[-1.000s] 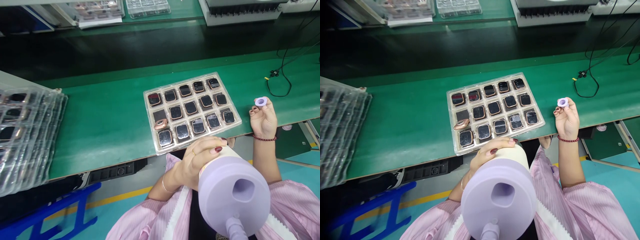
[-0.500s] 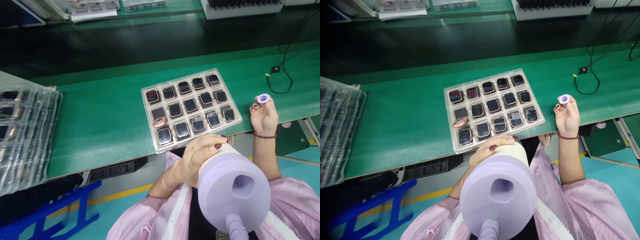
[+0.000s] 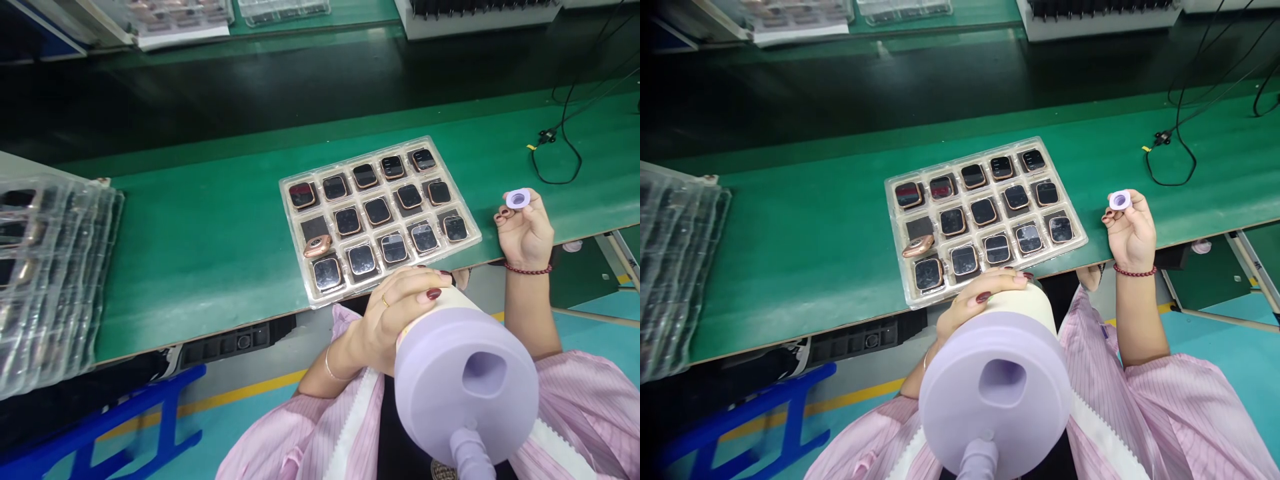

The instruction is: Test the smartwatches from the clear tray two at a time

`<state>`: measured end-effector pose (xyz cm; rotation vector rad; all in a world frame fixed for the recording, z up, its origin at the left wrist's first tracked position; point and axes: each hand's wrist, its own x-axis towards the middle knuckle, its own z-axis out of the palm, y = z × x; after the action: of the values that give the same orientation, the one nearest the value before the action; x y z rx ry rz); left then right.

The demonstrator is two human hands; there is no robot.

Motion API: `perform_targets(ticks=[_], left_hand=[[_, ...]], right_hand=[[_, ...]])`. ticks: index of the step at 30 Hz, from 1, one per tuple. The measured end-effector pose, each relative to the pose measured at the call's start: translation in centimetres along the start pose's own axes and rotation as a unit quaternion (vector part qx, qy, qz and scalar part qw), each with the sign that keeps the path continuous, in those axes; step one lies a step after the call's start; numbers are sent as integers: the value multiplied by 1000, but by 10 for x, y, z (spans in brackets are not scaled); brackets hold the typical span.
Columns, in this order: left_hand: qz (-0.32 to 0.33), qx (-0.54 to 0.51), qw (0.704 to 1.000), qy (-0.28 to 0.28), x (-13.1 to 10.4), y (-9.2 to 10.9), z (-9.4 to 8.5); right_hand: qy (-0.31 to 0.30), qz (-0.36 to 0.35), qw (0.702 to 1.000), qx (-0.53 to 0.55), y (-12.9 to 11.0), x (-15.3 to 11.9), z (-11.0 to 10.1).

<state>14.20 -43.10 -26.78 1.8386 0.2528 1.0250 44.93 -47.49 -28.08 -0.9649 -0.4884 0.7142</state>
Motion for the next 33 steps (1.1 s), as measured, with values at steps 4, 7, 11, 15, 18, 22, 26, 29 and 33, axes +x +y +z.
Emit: perform_targets(ticks=[4, 7, 11, 15, 18, 22, 26, 29, 33], left_hand=[[18, 14, 1000, -8, 2, 2, 2], [32, 12, 999, -3, 6, 4, 3], [47, -21, 999, -10, 10, 8, 0], [48, -66, 997, -18, 10, 8, -1], [35, -68, 997, -20, 9, 5, -2], [13, -44, 999, -24, 9, 1, -4], [5, -57, 998, -13, 10, 1, -3], [7, -73, 997, -10, 11, 5, -1], [18, -76, 997, -10, 11, 9, -1]], right_hand=[[-9, -2, 1000, -1, 2, 0, -1], [-13, -2, 1000, -1, 2, 0, -2], [-16, -4, 1000, -4, 2, 0, -2], [-15, -7, 1000, -7, 2, -1, -2], [-20, -10, 1000, -8, 2, 0, -2], [-25, -11, 1000, -5, 2, -1, -2], [-30, -16, 999, -15, 2, -2, 0], [-33, -19, 999, -23, 2, -2, 2], [-38, -23, 999, -19, 1, -3, 3]])
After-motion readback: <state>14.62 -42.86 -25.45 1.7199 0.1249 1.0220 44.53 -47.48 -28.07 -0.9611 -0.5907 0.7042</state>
